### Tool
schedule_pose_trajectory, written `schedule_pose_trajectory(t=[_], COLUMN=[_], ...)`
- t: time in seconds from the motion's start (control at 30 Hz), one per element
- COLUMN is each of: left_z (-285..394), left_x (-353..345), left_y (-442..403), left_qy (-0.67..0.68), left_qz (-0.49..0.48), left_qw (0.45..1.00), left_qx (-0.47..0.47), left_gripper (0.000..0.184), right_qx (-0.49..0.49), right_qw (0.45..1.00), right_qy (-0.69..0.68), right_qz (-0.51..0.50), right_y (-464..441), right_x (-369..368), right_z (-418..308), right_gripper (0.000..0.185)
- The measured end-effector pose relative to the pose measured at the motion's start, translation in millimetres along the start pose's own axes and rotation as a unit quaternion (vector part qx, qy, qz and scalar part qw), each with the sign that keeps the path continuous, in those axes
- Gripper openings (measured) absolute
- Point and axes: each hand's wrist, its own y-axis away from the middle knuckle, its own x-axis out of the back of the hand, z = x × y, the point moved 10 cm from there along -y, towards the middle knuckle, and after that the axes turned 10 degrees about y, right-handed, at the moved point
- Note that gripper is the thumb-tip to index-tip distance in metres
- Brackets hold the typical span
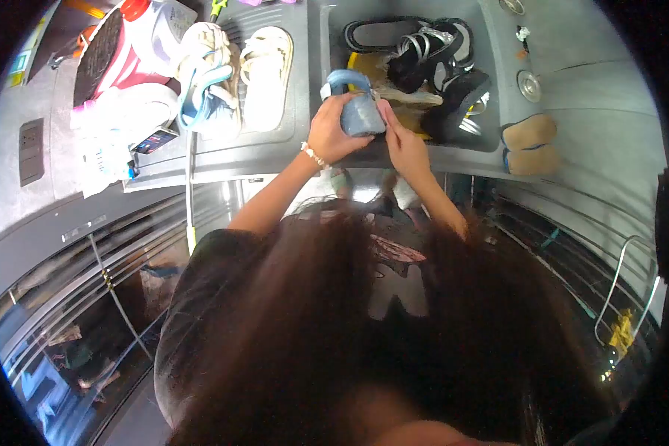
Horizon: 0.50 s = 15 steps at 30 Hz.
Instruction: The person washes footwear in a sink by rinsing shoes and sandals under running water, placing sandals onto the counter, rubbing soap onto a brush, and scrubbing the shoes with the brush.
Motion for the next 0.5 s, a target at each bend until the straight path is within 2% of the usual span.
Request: schedule_pose_trajectory(t=[0.07,0.1,0.17,0.2,0.23,0.3,0.33,0.4,0.43,0.5], left_z=[5,9,13,14,15,11,14,23,25,24], left_x=[-17,-25,-44,-58,-70,-88,-94,-105,-113,-130], left_y=[-18,-29,-45,-49,-52,-53,-53,-51,-47,-48], left_qy=[0.015,0.022,0.055,0.079,0.103,0.117,0.125,0.139,0.146,0.142], left_qz=[0.007,0.013,0.017,0.005,-0.008,-0.033,-0.03,-0.018,-0.02,-0.025], left_qw=[1.0,0.999,0.997,0.995,0.991,0.988,0.985,0.982,0.982,0.985], left_qx=[-0.018,-0.039,-0.051,-0.065,-0.079,-0.095,-0.111,-0.125,-0.122,-0.094], left_gripper=[0.078,0.078,0.079,0.08,0.081,0.084,0.085,0.083,0.083,0.084], right_qx=[-0.016,-0.015,-0.079,-0.082,-0.08,0.034,0.066,0.001,0.003,-0.097], right_qw=[0.997,0.997,0.992,0.987,0.988,0.982,0.982,0.995,0.996,0.994], right_qy=[-0.05,-0.042,-0.092,-0.14,-0.133,-0.134,-0.097,-0.051,-0.007,0.041], right_qz=[0.065,0.065,0.027,0.018,0.02,0.13,0.148,0.087,0.09,0.028], right_y=[2,-1,-12,-18,-20,-21,-19,-10,-6,-5], right_x=[31,40,50,53,58,90,98,98,102,97], right_z=[3,8,39,46,49,34,24,26,27,69], right_gripper=[0.04,0.04,0.04,0.038,0.038,0.038,0.038,0.037,0.036,0.036])
